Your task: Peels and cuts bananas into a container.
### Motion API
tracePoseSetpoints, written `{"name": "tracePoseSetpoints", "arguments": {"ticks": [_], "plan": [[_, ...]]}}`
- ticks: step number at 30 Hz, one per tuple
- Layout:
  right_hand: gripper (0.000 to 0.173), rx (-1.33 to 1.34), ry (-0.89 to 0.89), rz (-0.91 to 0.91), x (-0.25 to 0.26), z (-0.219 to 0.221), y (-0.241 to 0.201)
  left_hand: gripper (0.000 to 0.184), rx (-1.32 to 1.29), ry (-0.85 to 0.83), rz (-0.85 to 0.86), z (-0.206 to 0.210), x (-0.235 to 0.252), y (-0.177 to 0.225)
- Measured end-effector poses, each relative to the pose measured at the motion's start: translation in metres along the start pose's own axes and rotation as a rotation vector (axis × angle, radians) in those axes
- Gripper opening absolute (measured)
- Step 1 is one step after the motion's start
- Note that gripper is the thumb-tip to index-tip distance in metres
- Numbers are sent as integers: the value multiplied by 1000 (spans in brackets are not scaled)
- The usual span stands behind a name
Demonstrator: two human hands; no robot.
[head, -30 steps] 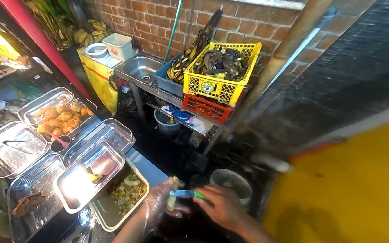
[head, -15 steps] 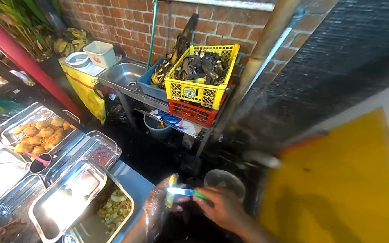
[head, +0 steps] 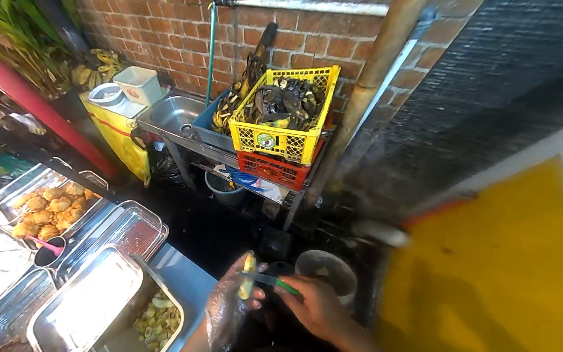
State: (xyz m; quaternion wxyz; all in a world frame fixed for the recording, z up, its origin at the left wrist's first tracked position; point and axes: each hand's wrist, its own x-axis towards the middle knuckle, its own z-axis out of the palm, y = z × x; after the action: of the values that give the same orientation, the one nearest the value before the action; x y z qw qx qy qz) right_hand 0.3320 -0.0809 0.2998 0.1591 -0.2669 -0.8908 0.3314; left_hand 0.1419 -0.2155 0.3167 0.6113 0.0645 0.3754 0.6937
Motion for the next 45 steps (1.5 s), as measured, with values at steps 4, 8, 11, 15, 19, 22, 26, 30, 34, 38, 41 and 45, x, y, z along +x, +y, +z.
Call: {"name": "tracePoseSetpoints", "arguments": {"ticks": [4, 8, 11, 15, 19, 22, 26, 30, 34, 38, 41, 45], "plan": [[44, -97, 94, -30, 7, 0, 3, 52, -7, -2, 19, 2, 10, 2], [46, -107, 99, -13, 16, -3, 10, 57, -65, -73, 19, -1, 20, 4], [47, -57, 90, 15, 23, -8, 16, 59, -129, -103, -4, 0, 27, 6], [44, 31, 68, -23, 28, -13, 23, 58, -217, -115, -11, 9, 39, 10], [47, 34, 38, 10, 35, -19, 29, 61, -255, -166, -45, 16, 51, 13], [45, -13, 116, -9, 39, -20, 38, 62, -254, -193, -72, 16, 63, 11], [46, -48, 180, 65, 41, -32, 52, 55, -240, -182, -126, 25, 74, 3], [44, 59, 177, 56, 33, -48, 65, 57, -304, -234, -121, 39, 94, -3], [43, 172, 153, 107, 21, -54, 68, 69, -291, -322, -160, 59, 116, -4], [41, 206, 189, 117, 13, -63, 78, 78, -322, -393, -265, 79, 131, -12], [41, 235, 174, 150, 6, -70, 83, 74, -287, -426, -332, 86, 138, -22], [41, 203, 230, 200, -3, -71, 87, 71, -286, -434, -400, 93, 145, -30]]}}
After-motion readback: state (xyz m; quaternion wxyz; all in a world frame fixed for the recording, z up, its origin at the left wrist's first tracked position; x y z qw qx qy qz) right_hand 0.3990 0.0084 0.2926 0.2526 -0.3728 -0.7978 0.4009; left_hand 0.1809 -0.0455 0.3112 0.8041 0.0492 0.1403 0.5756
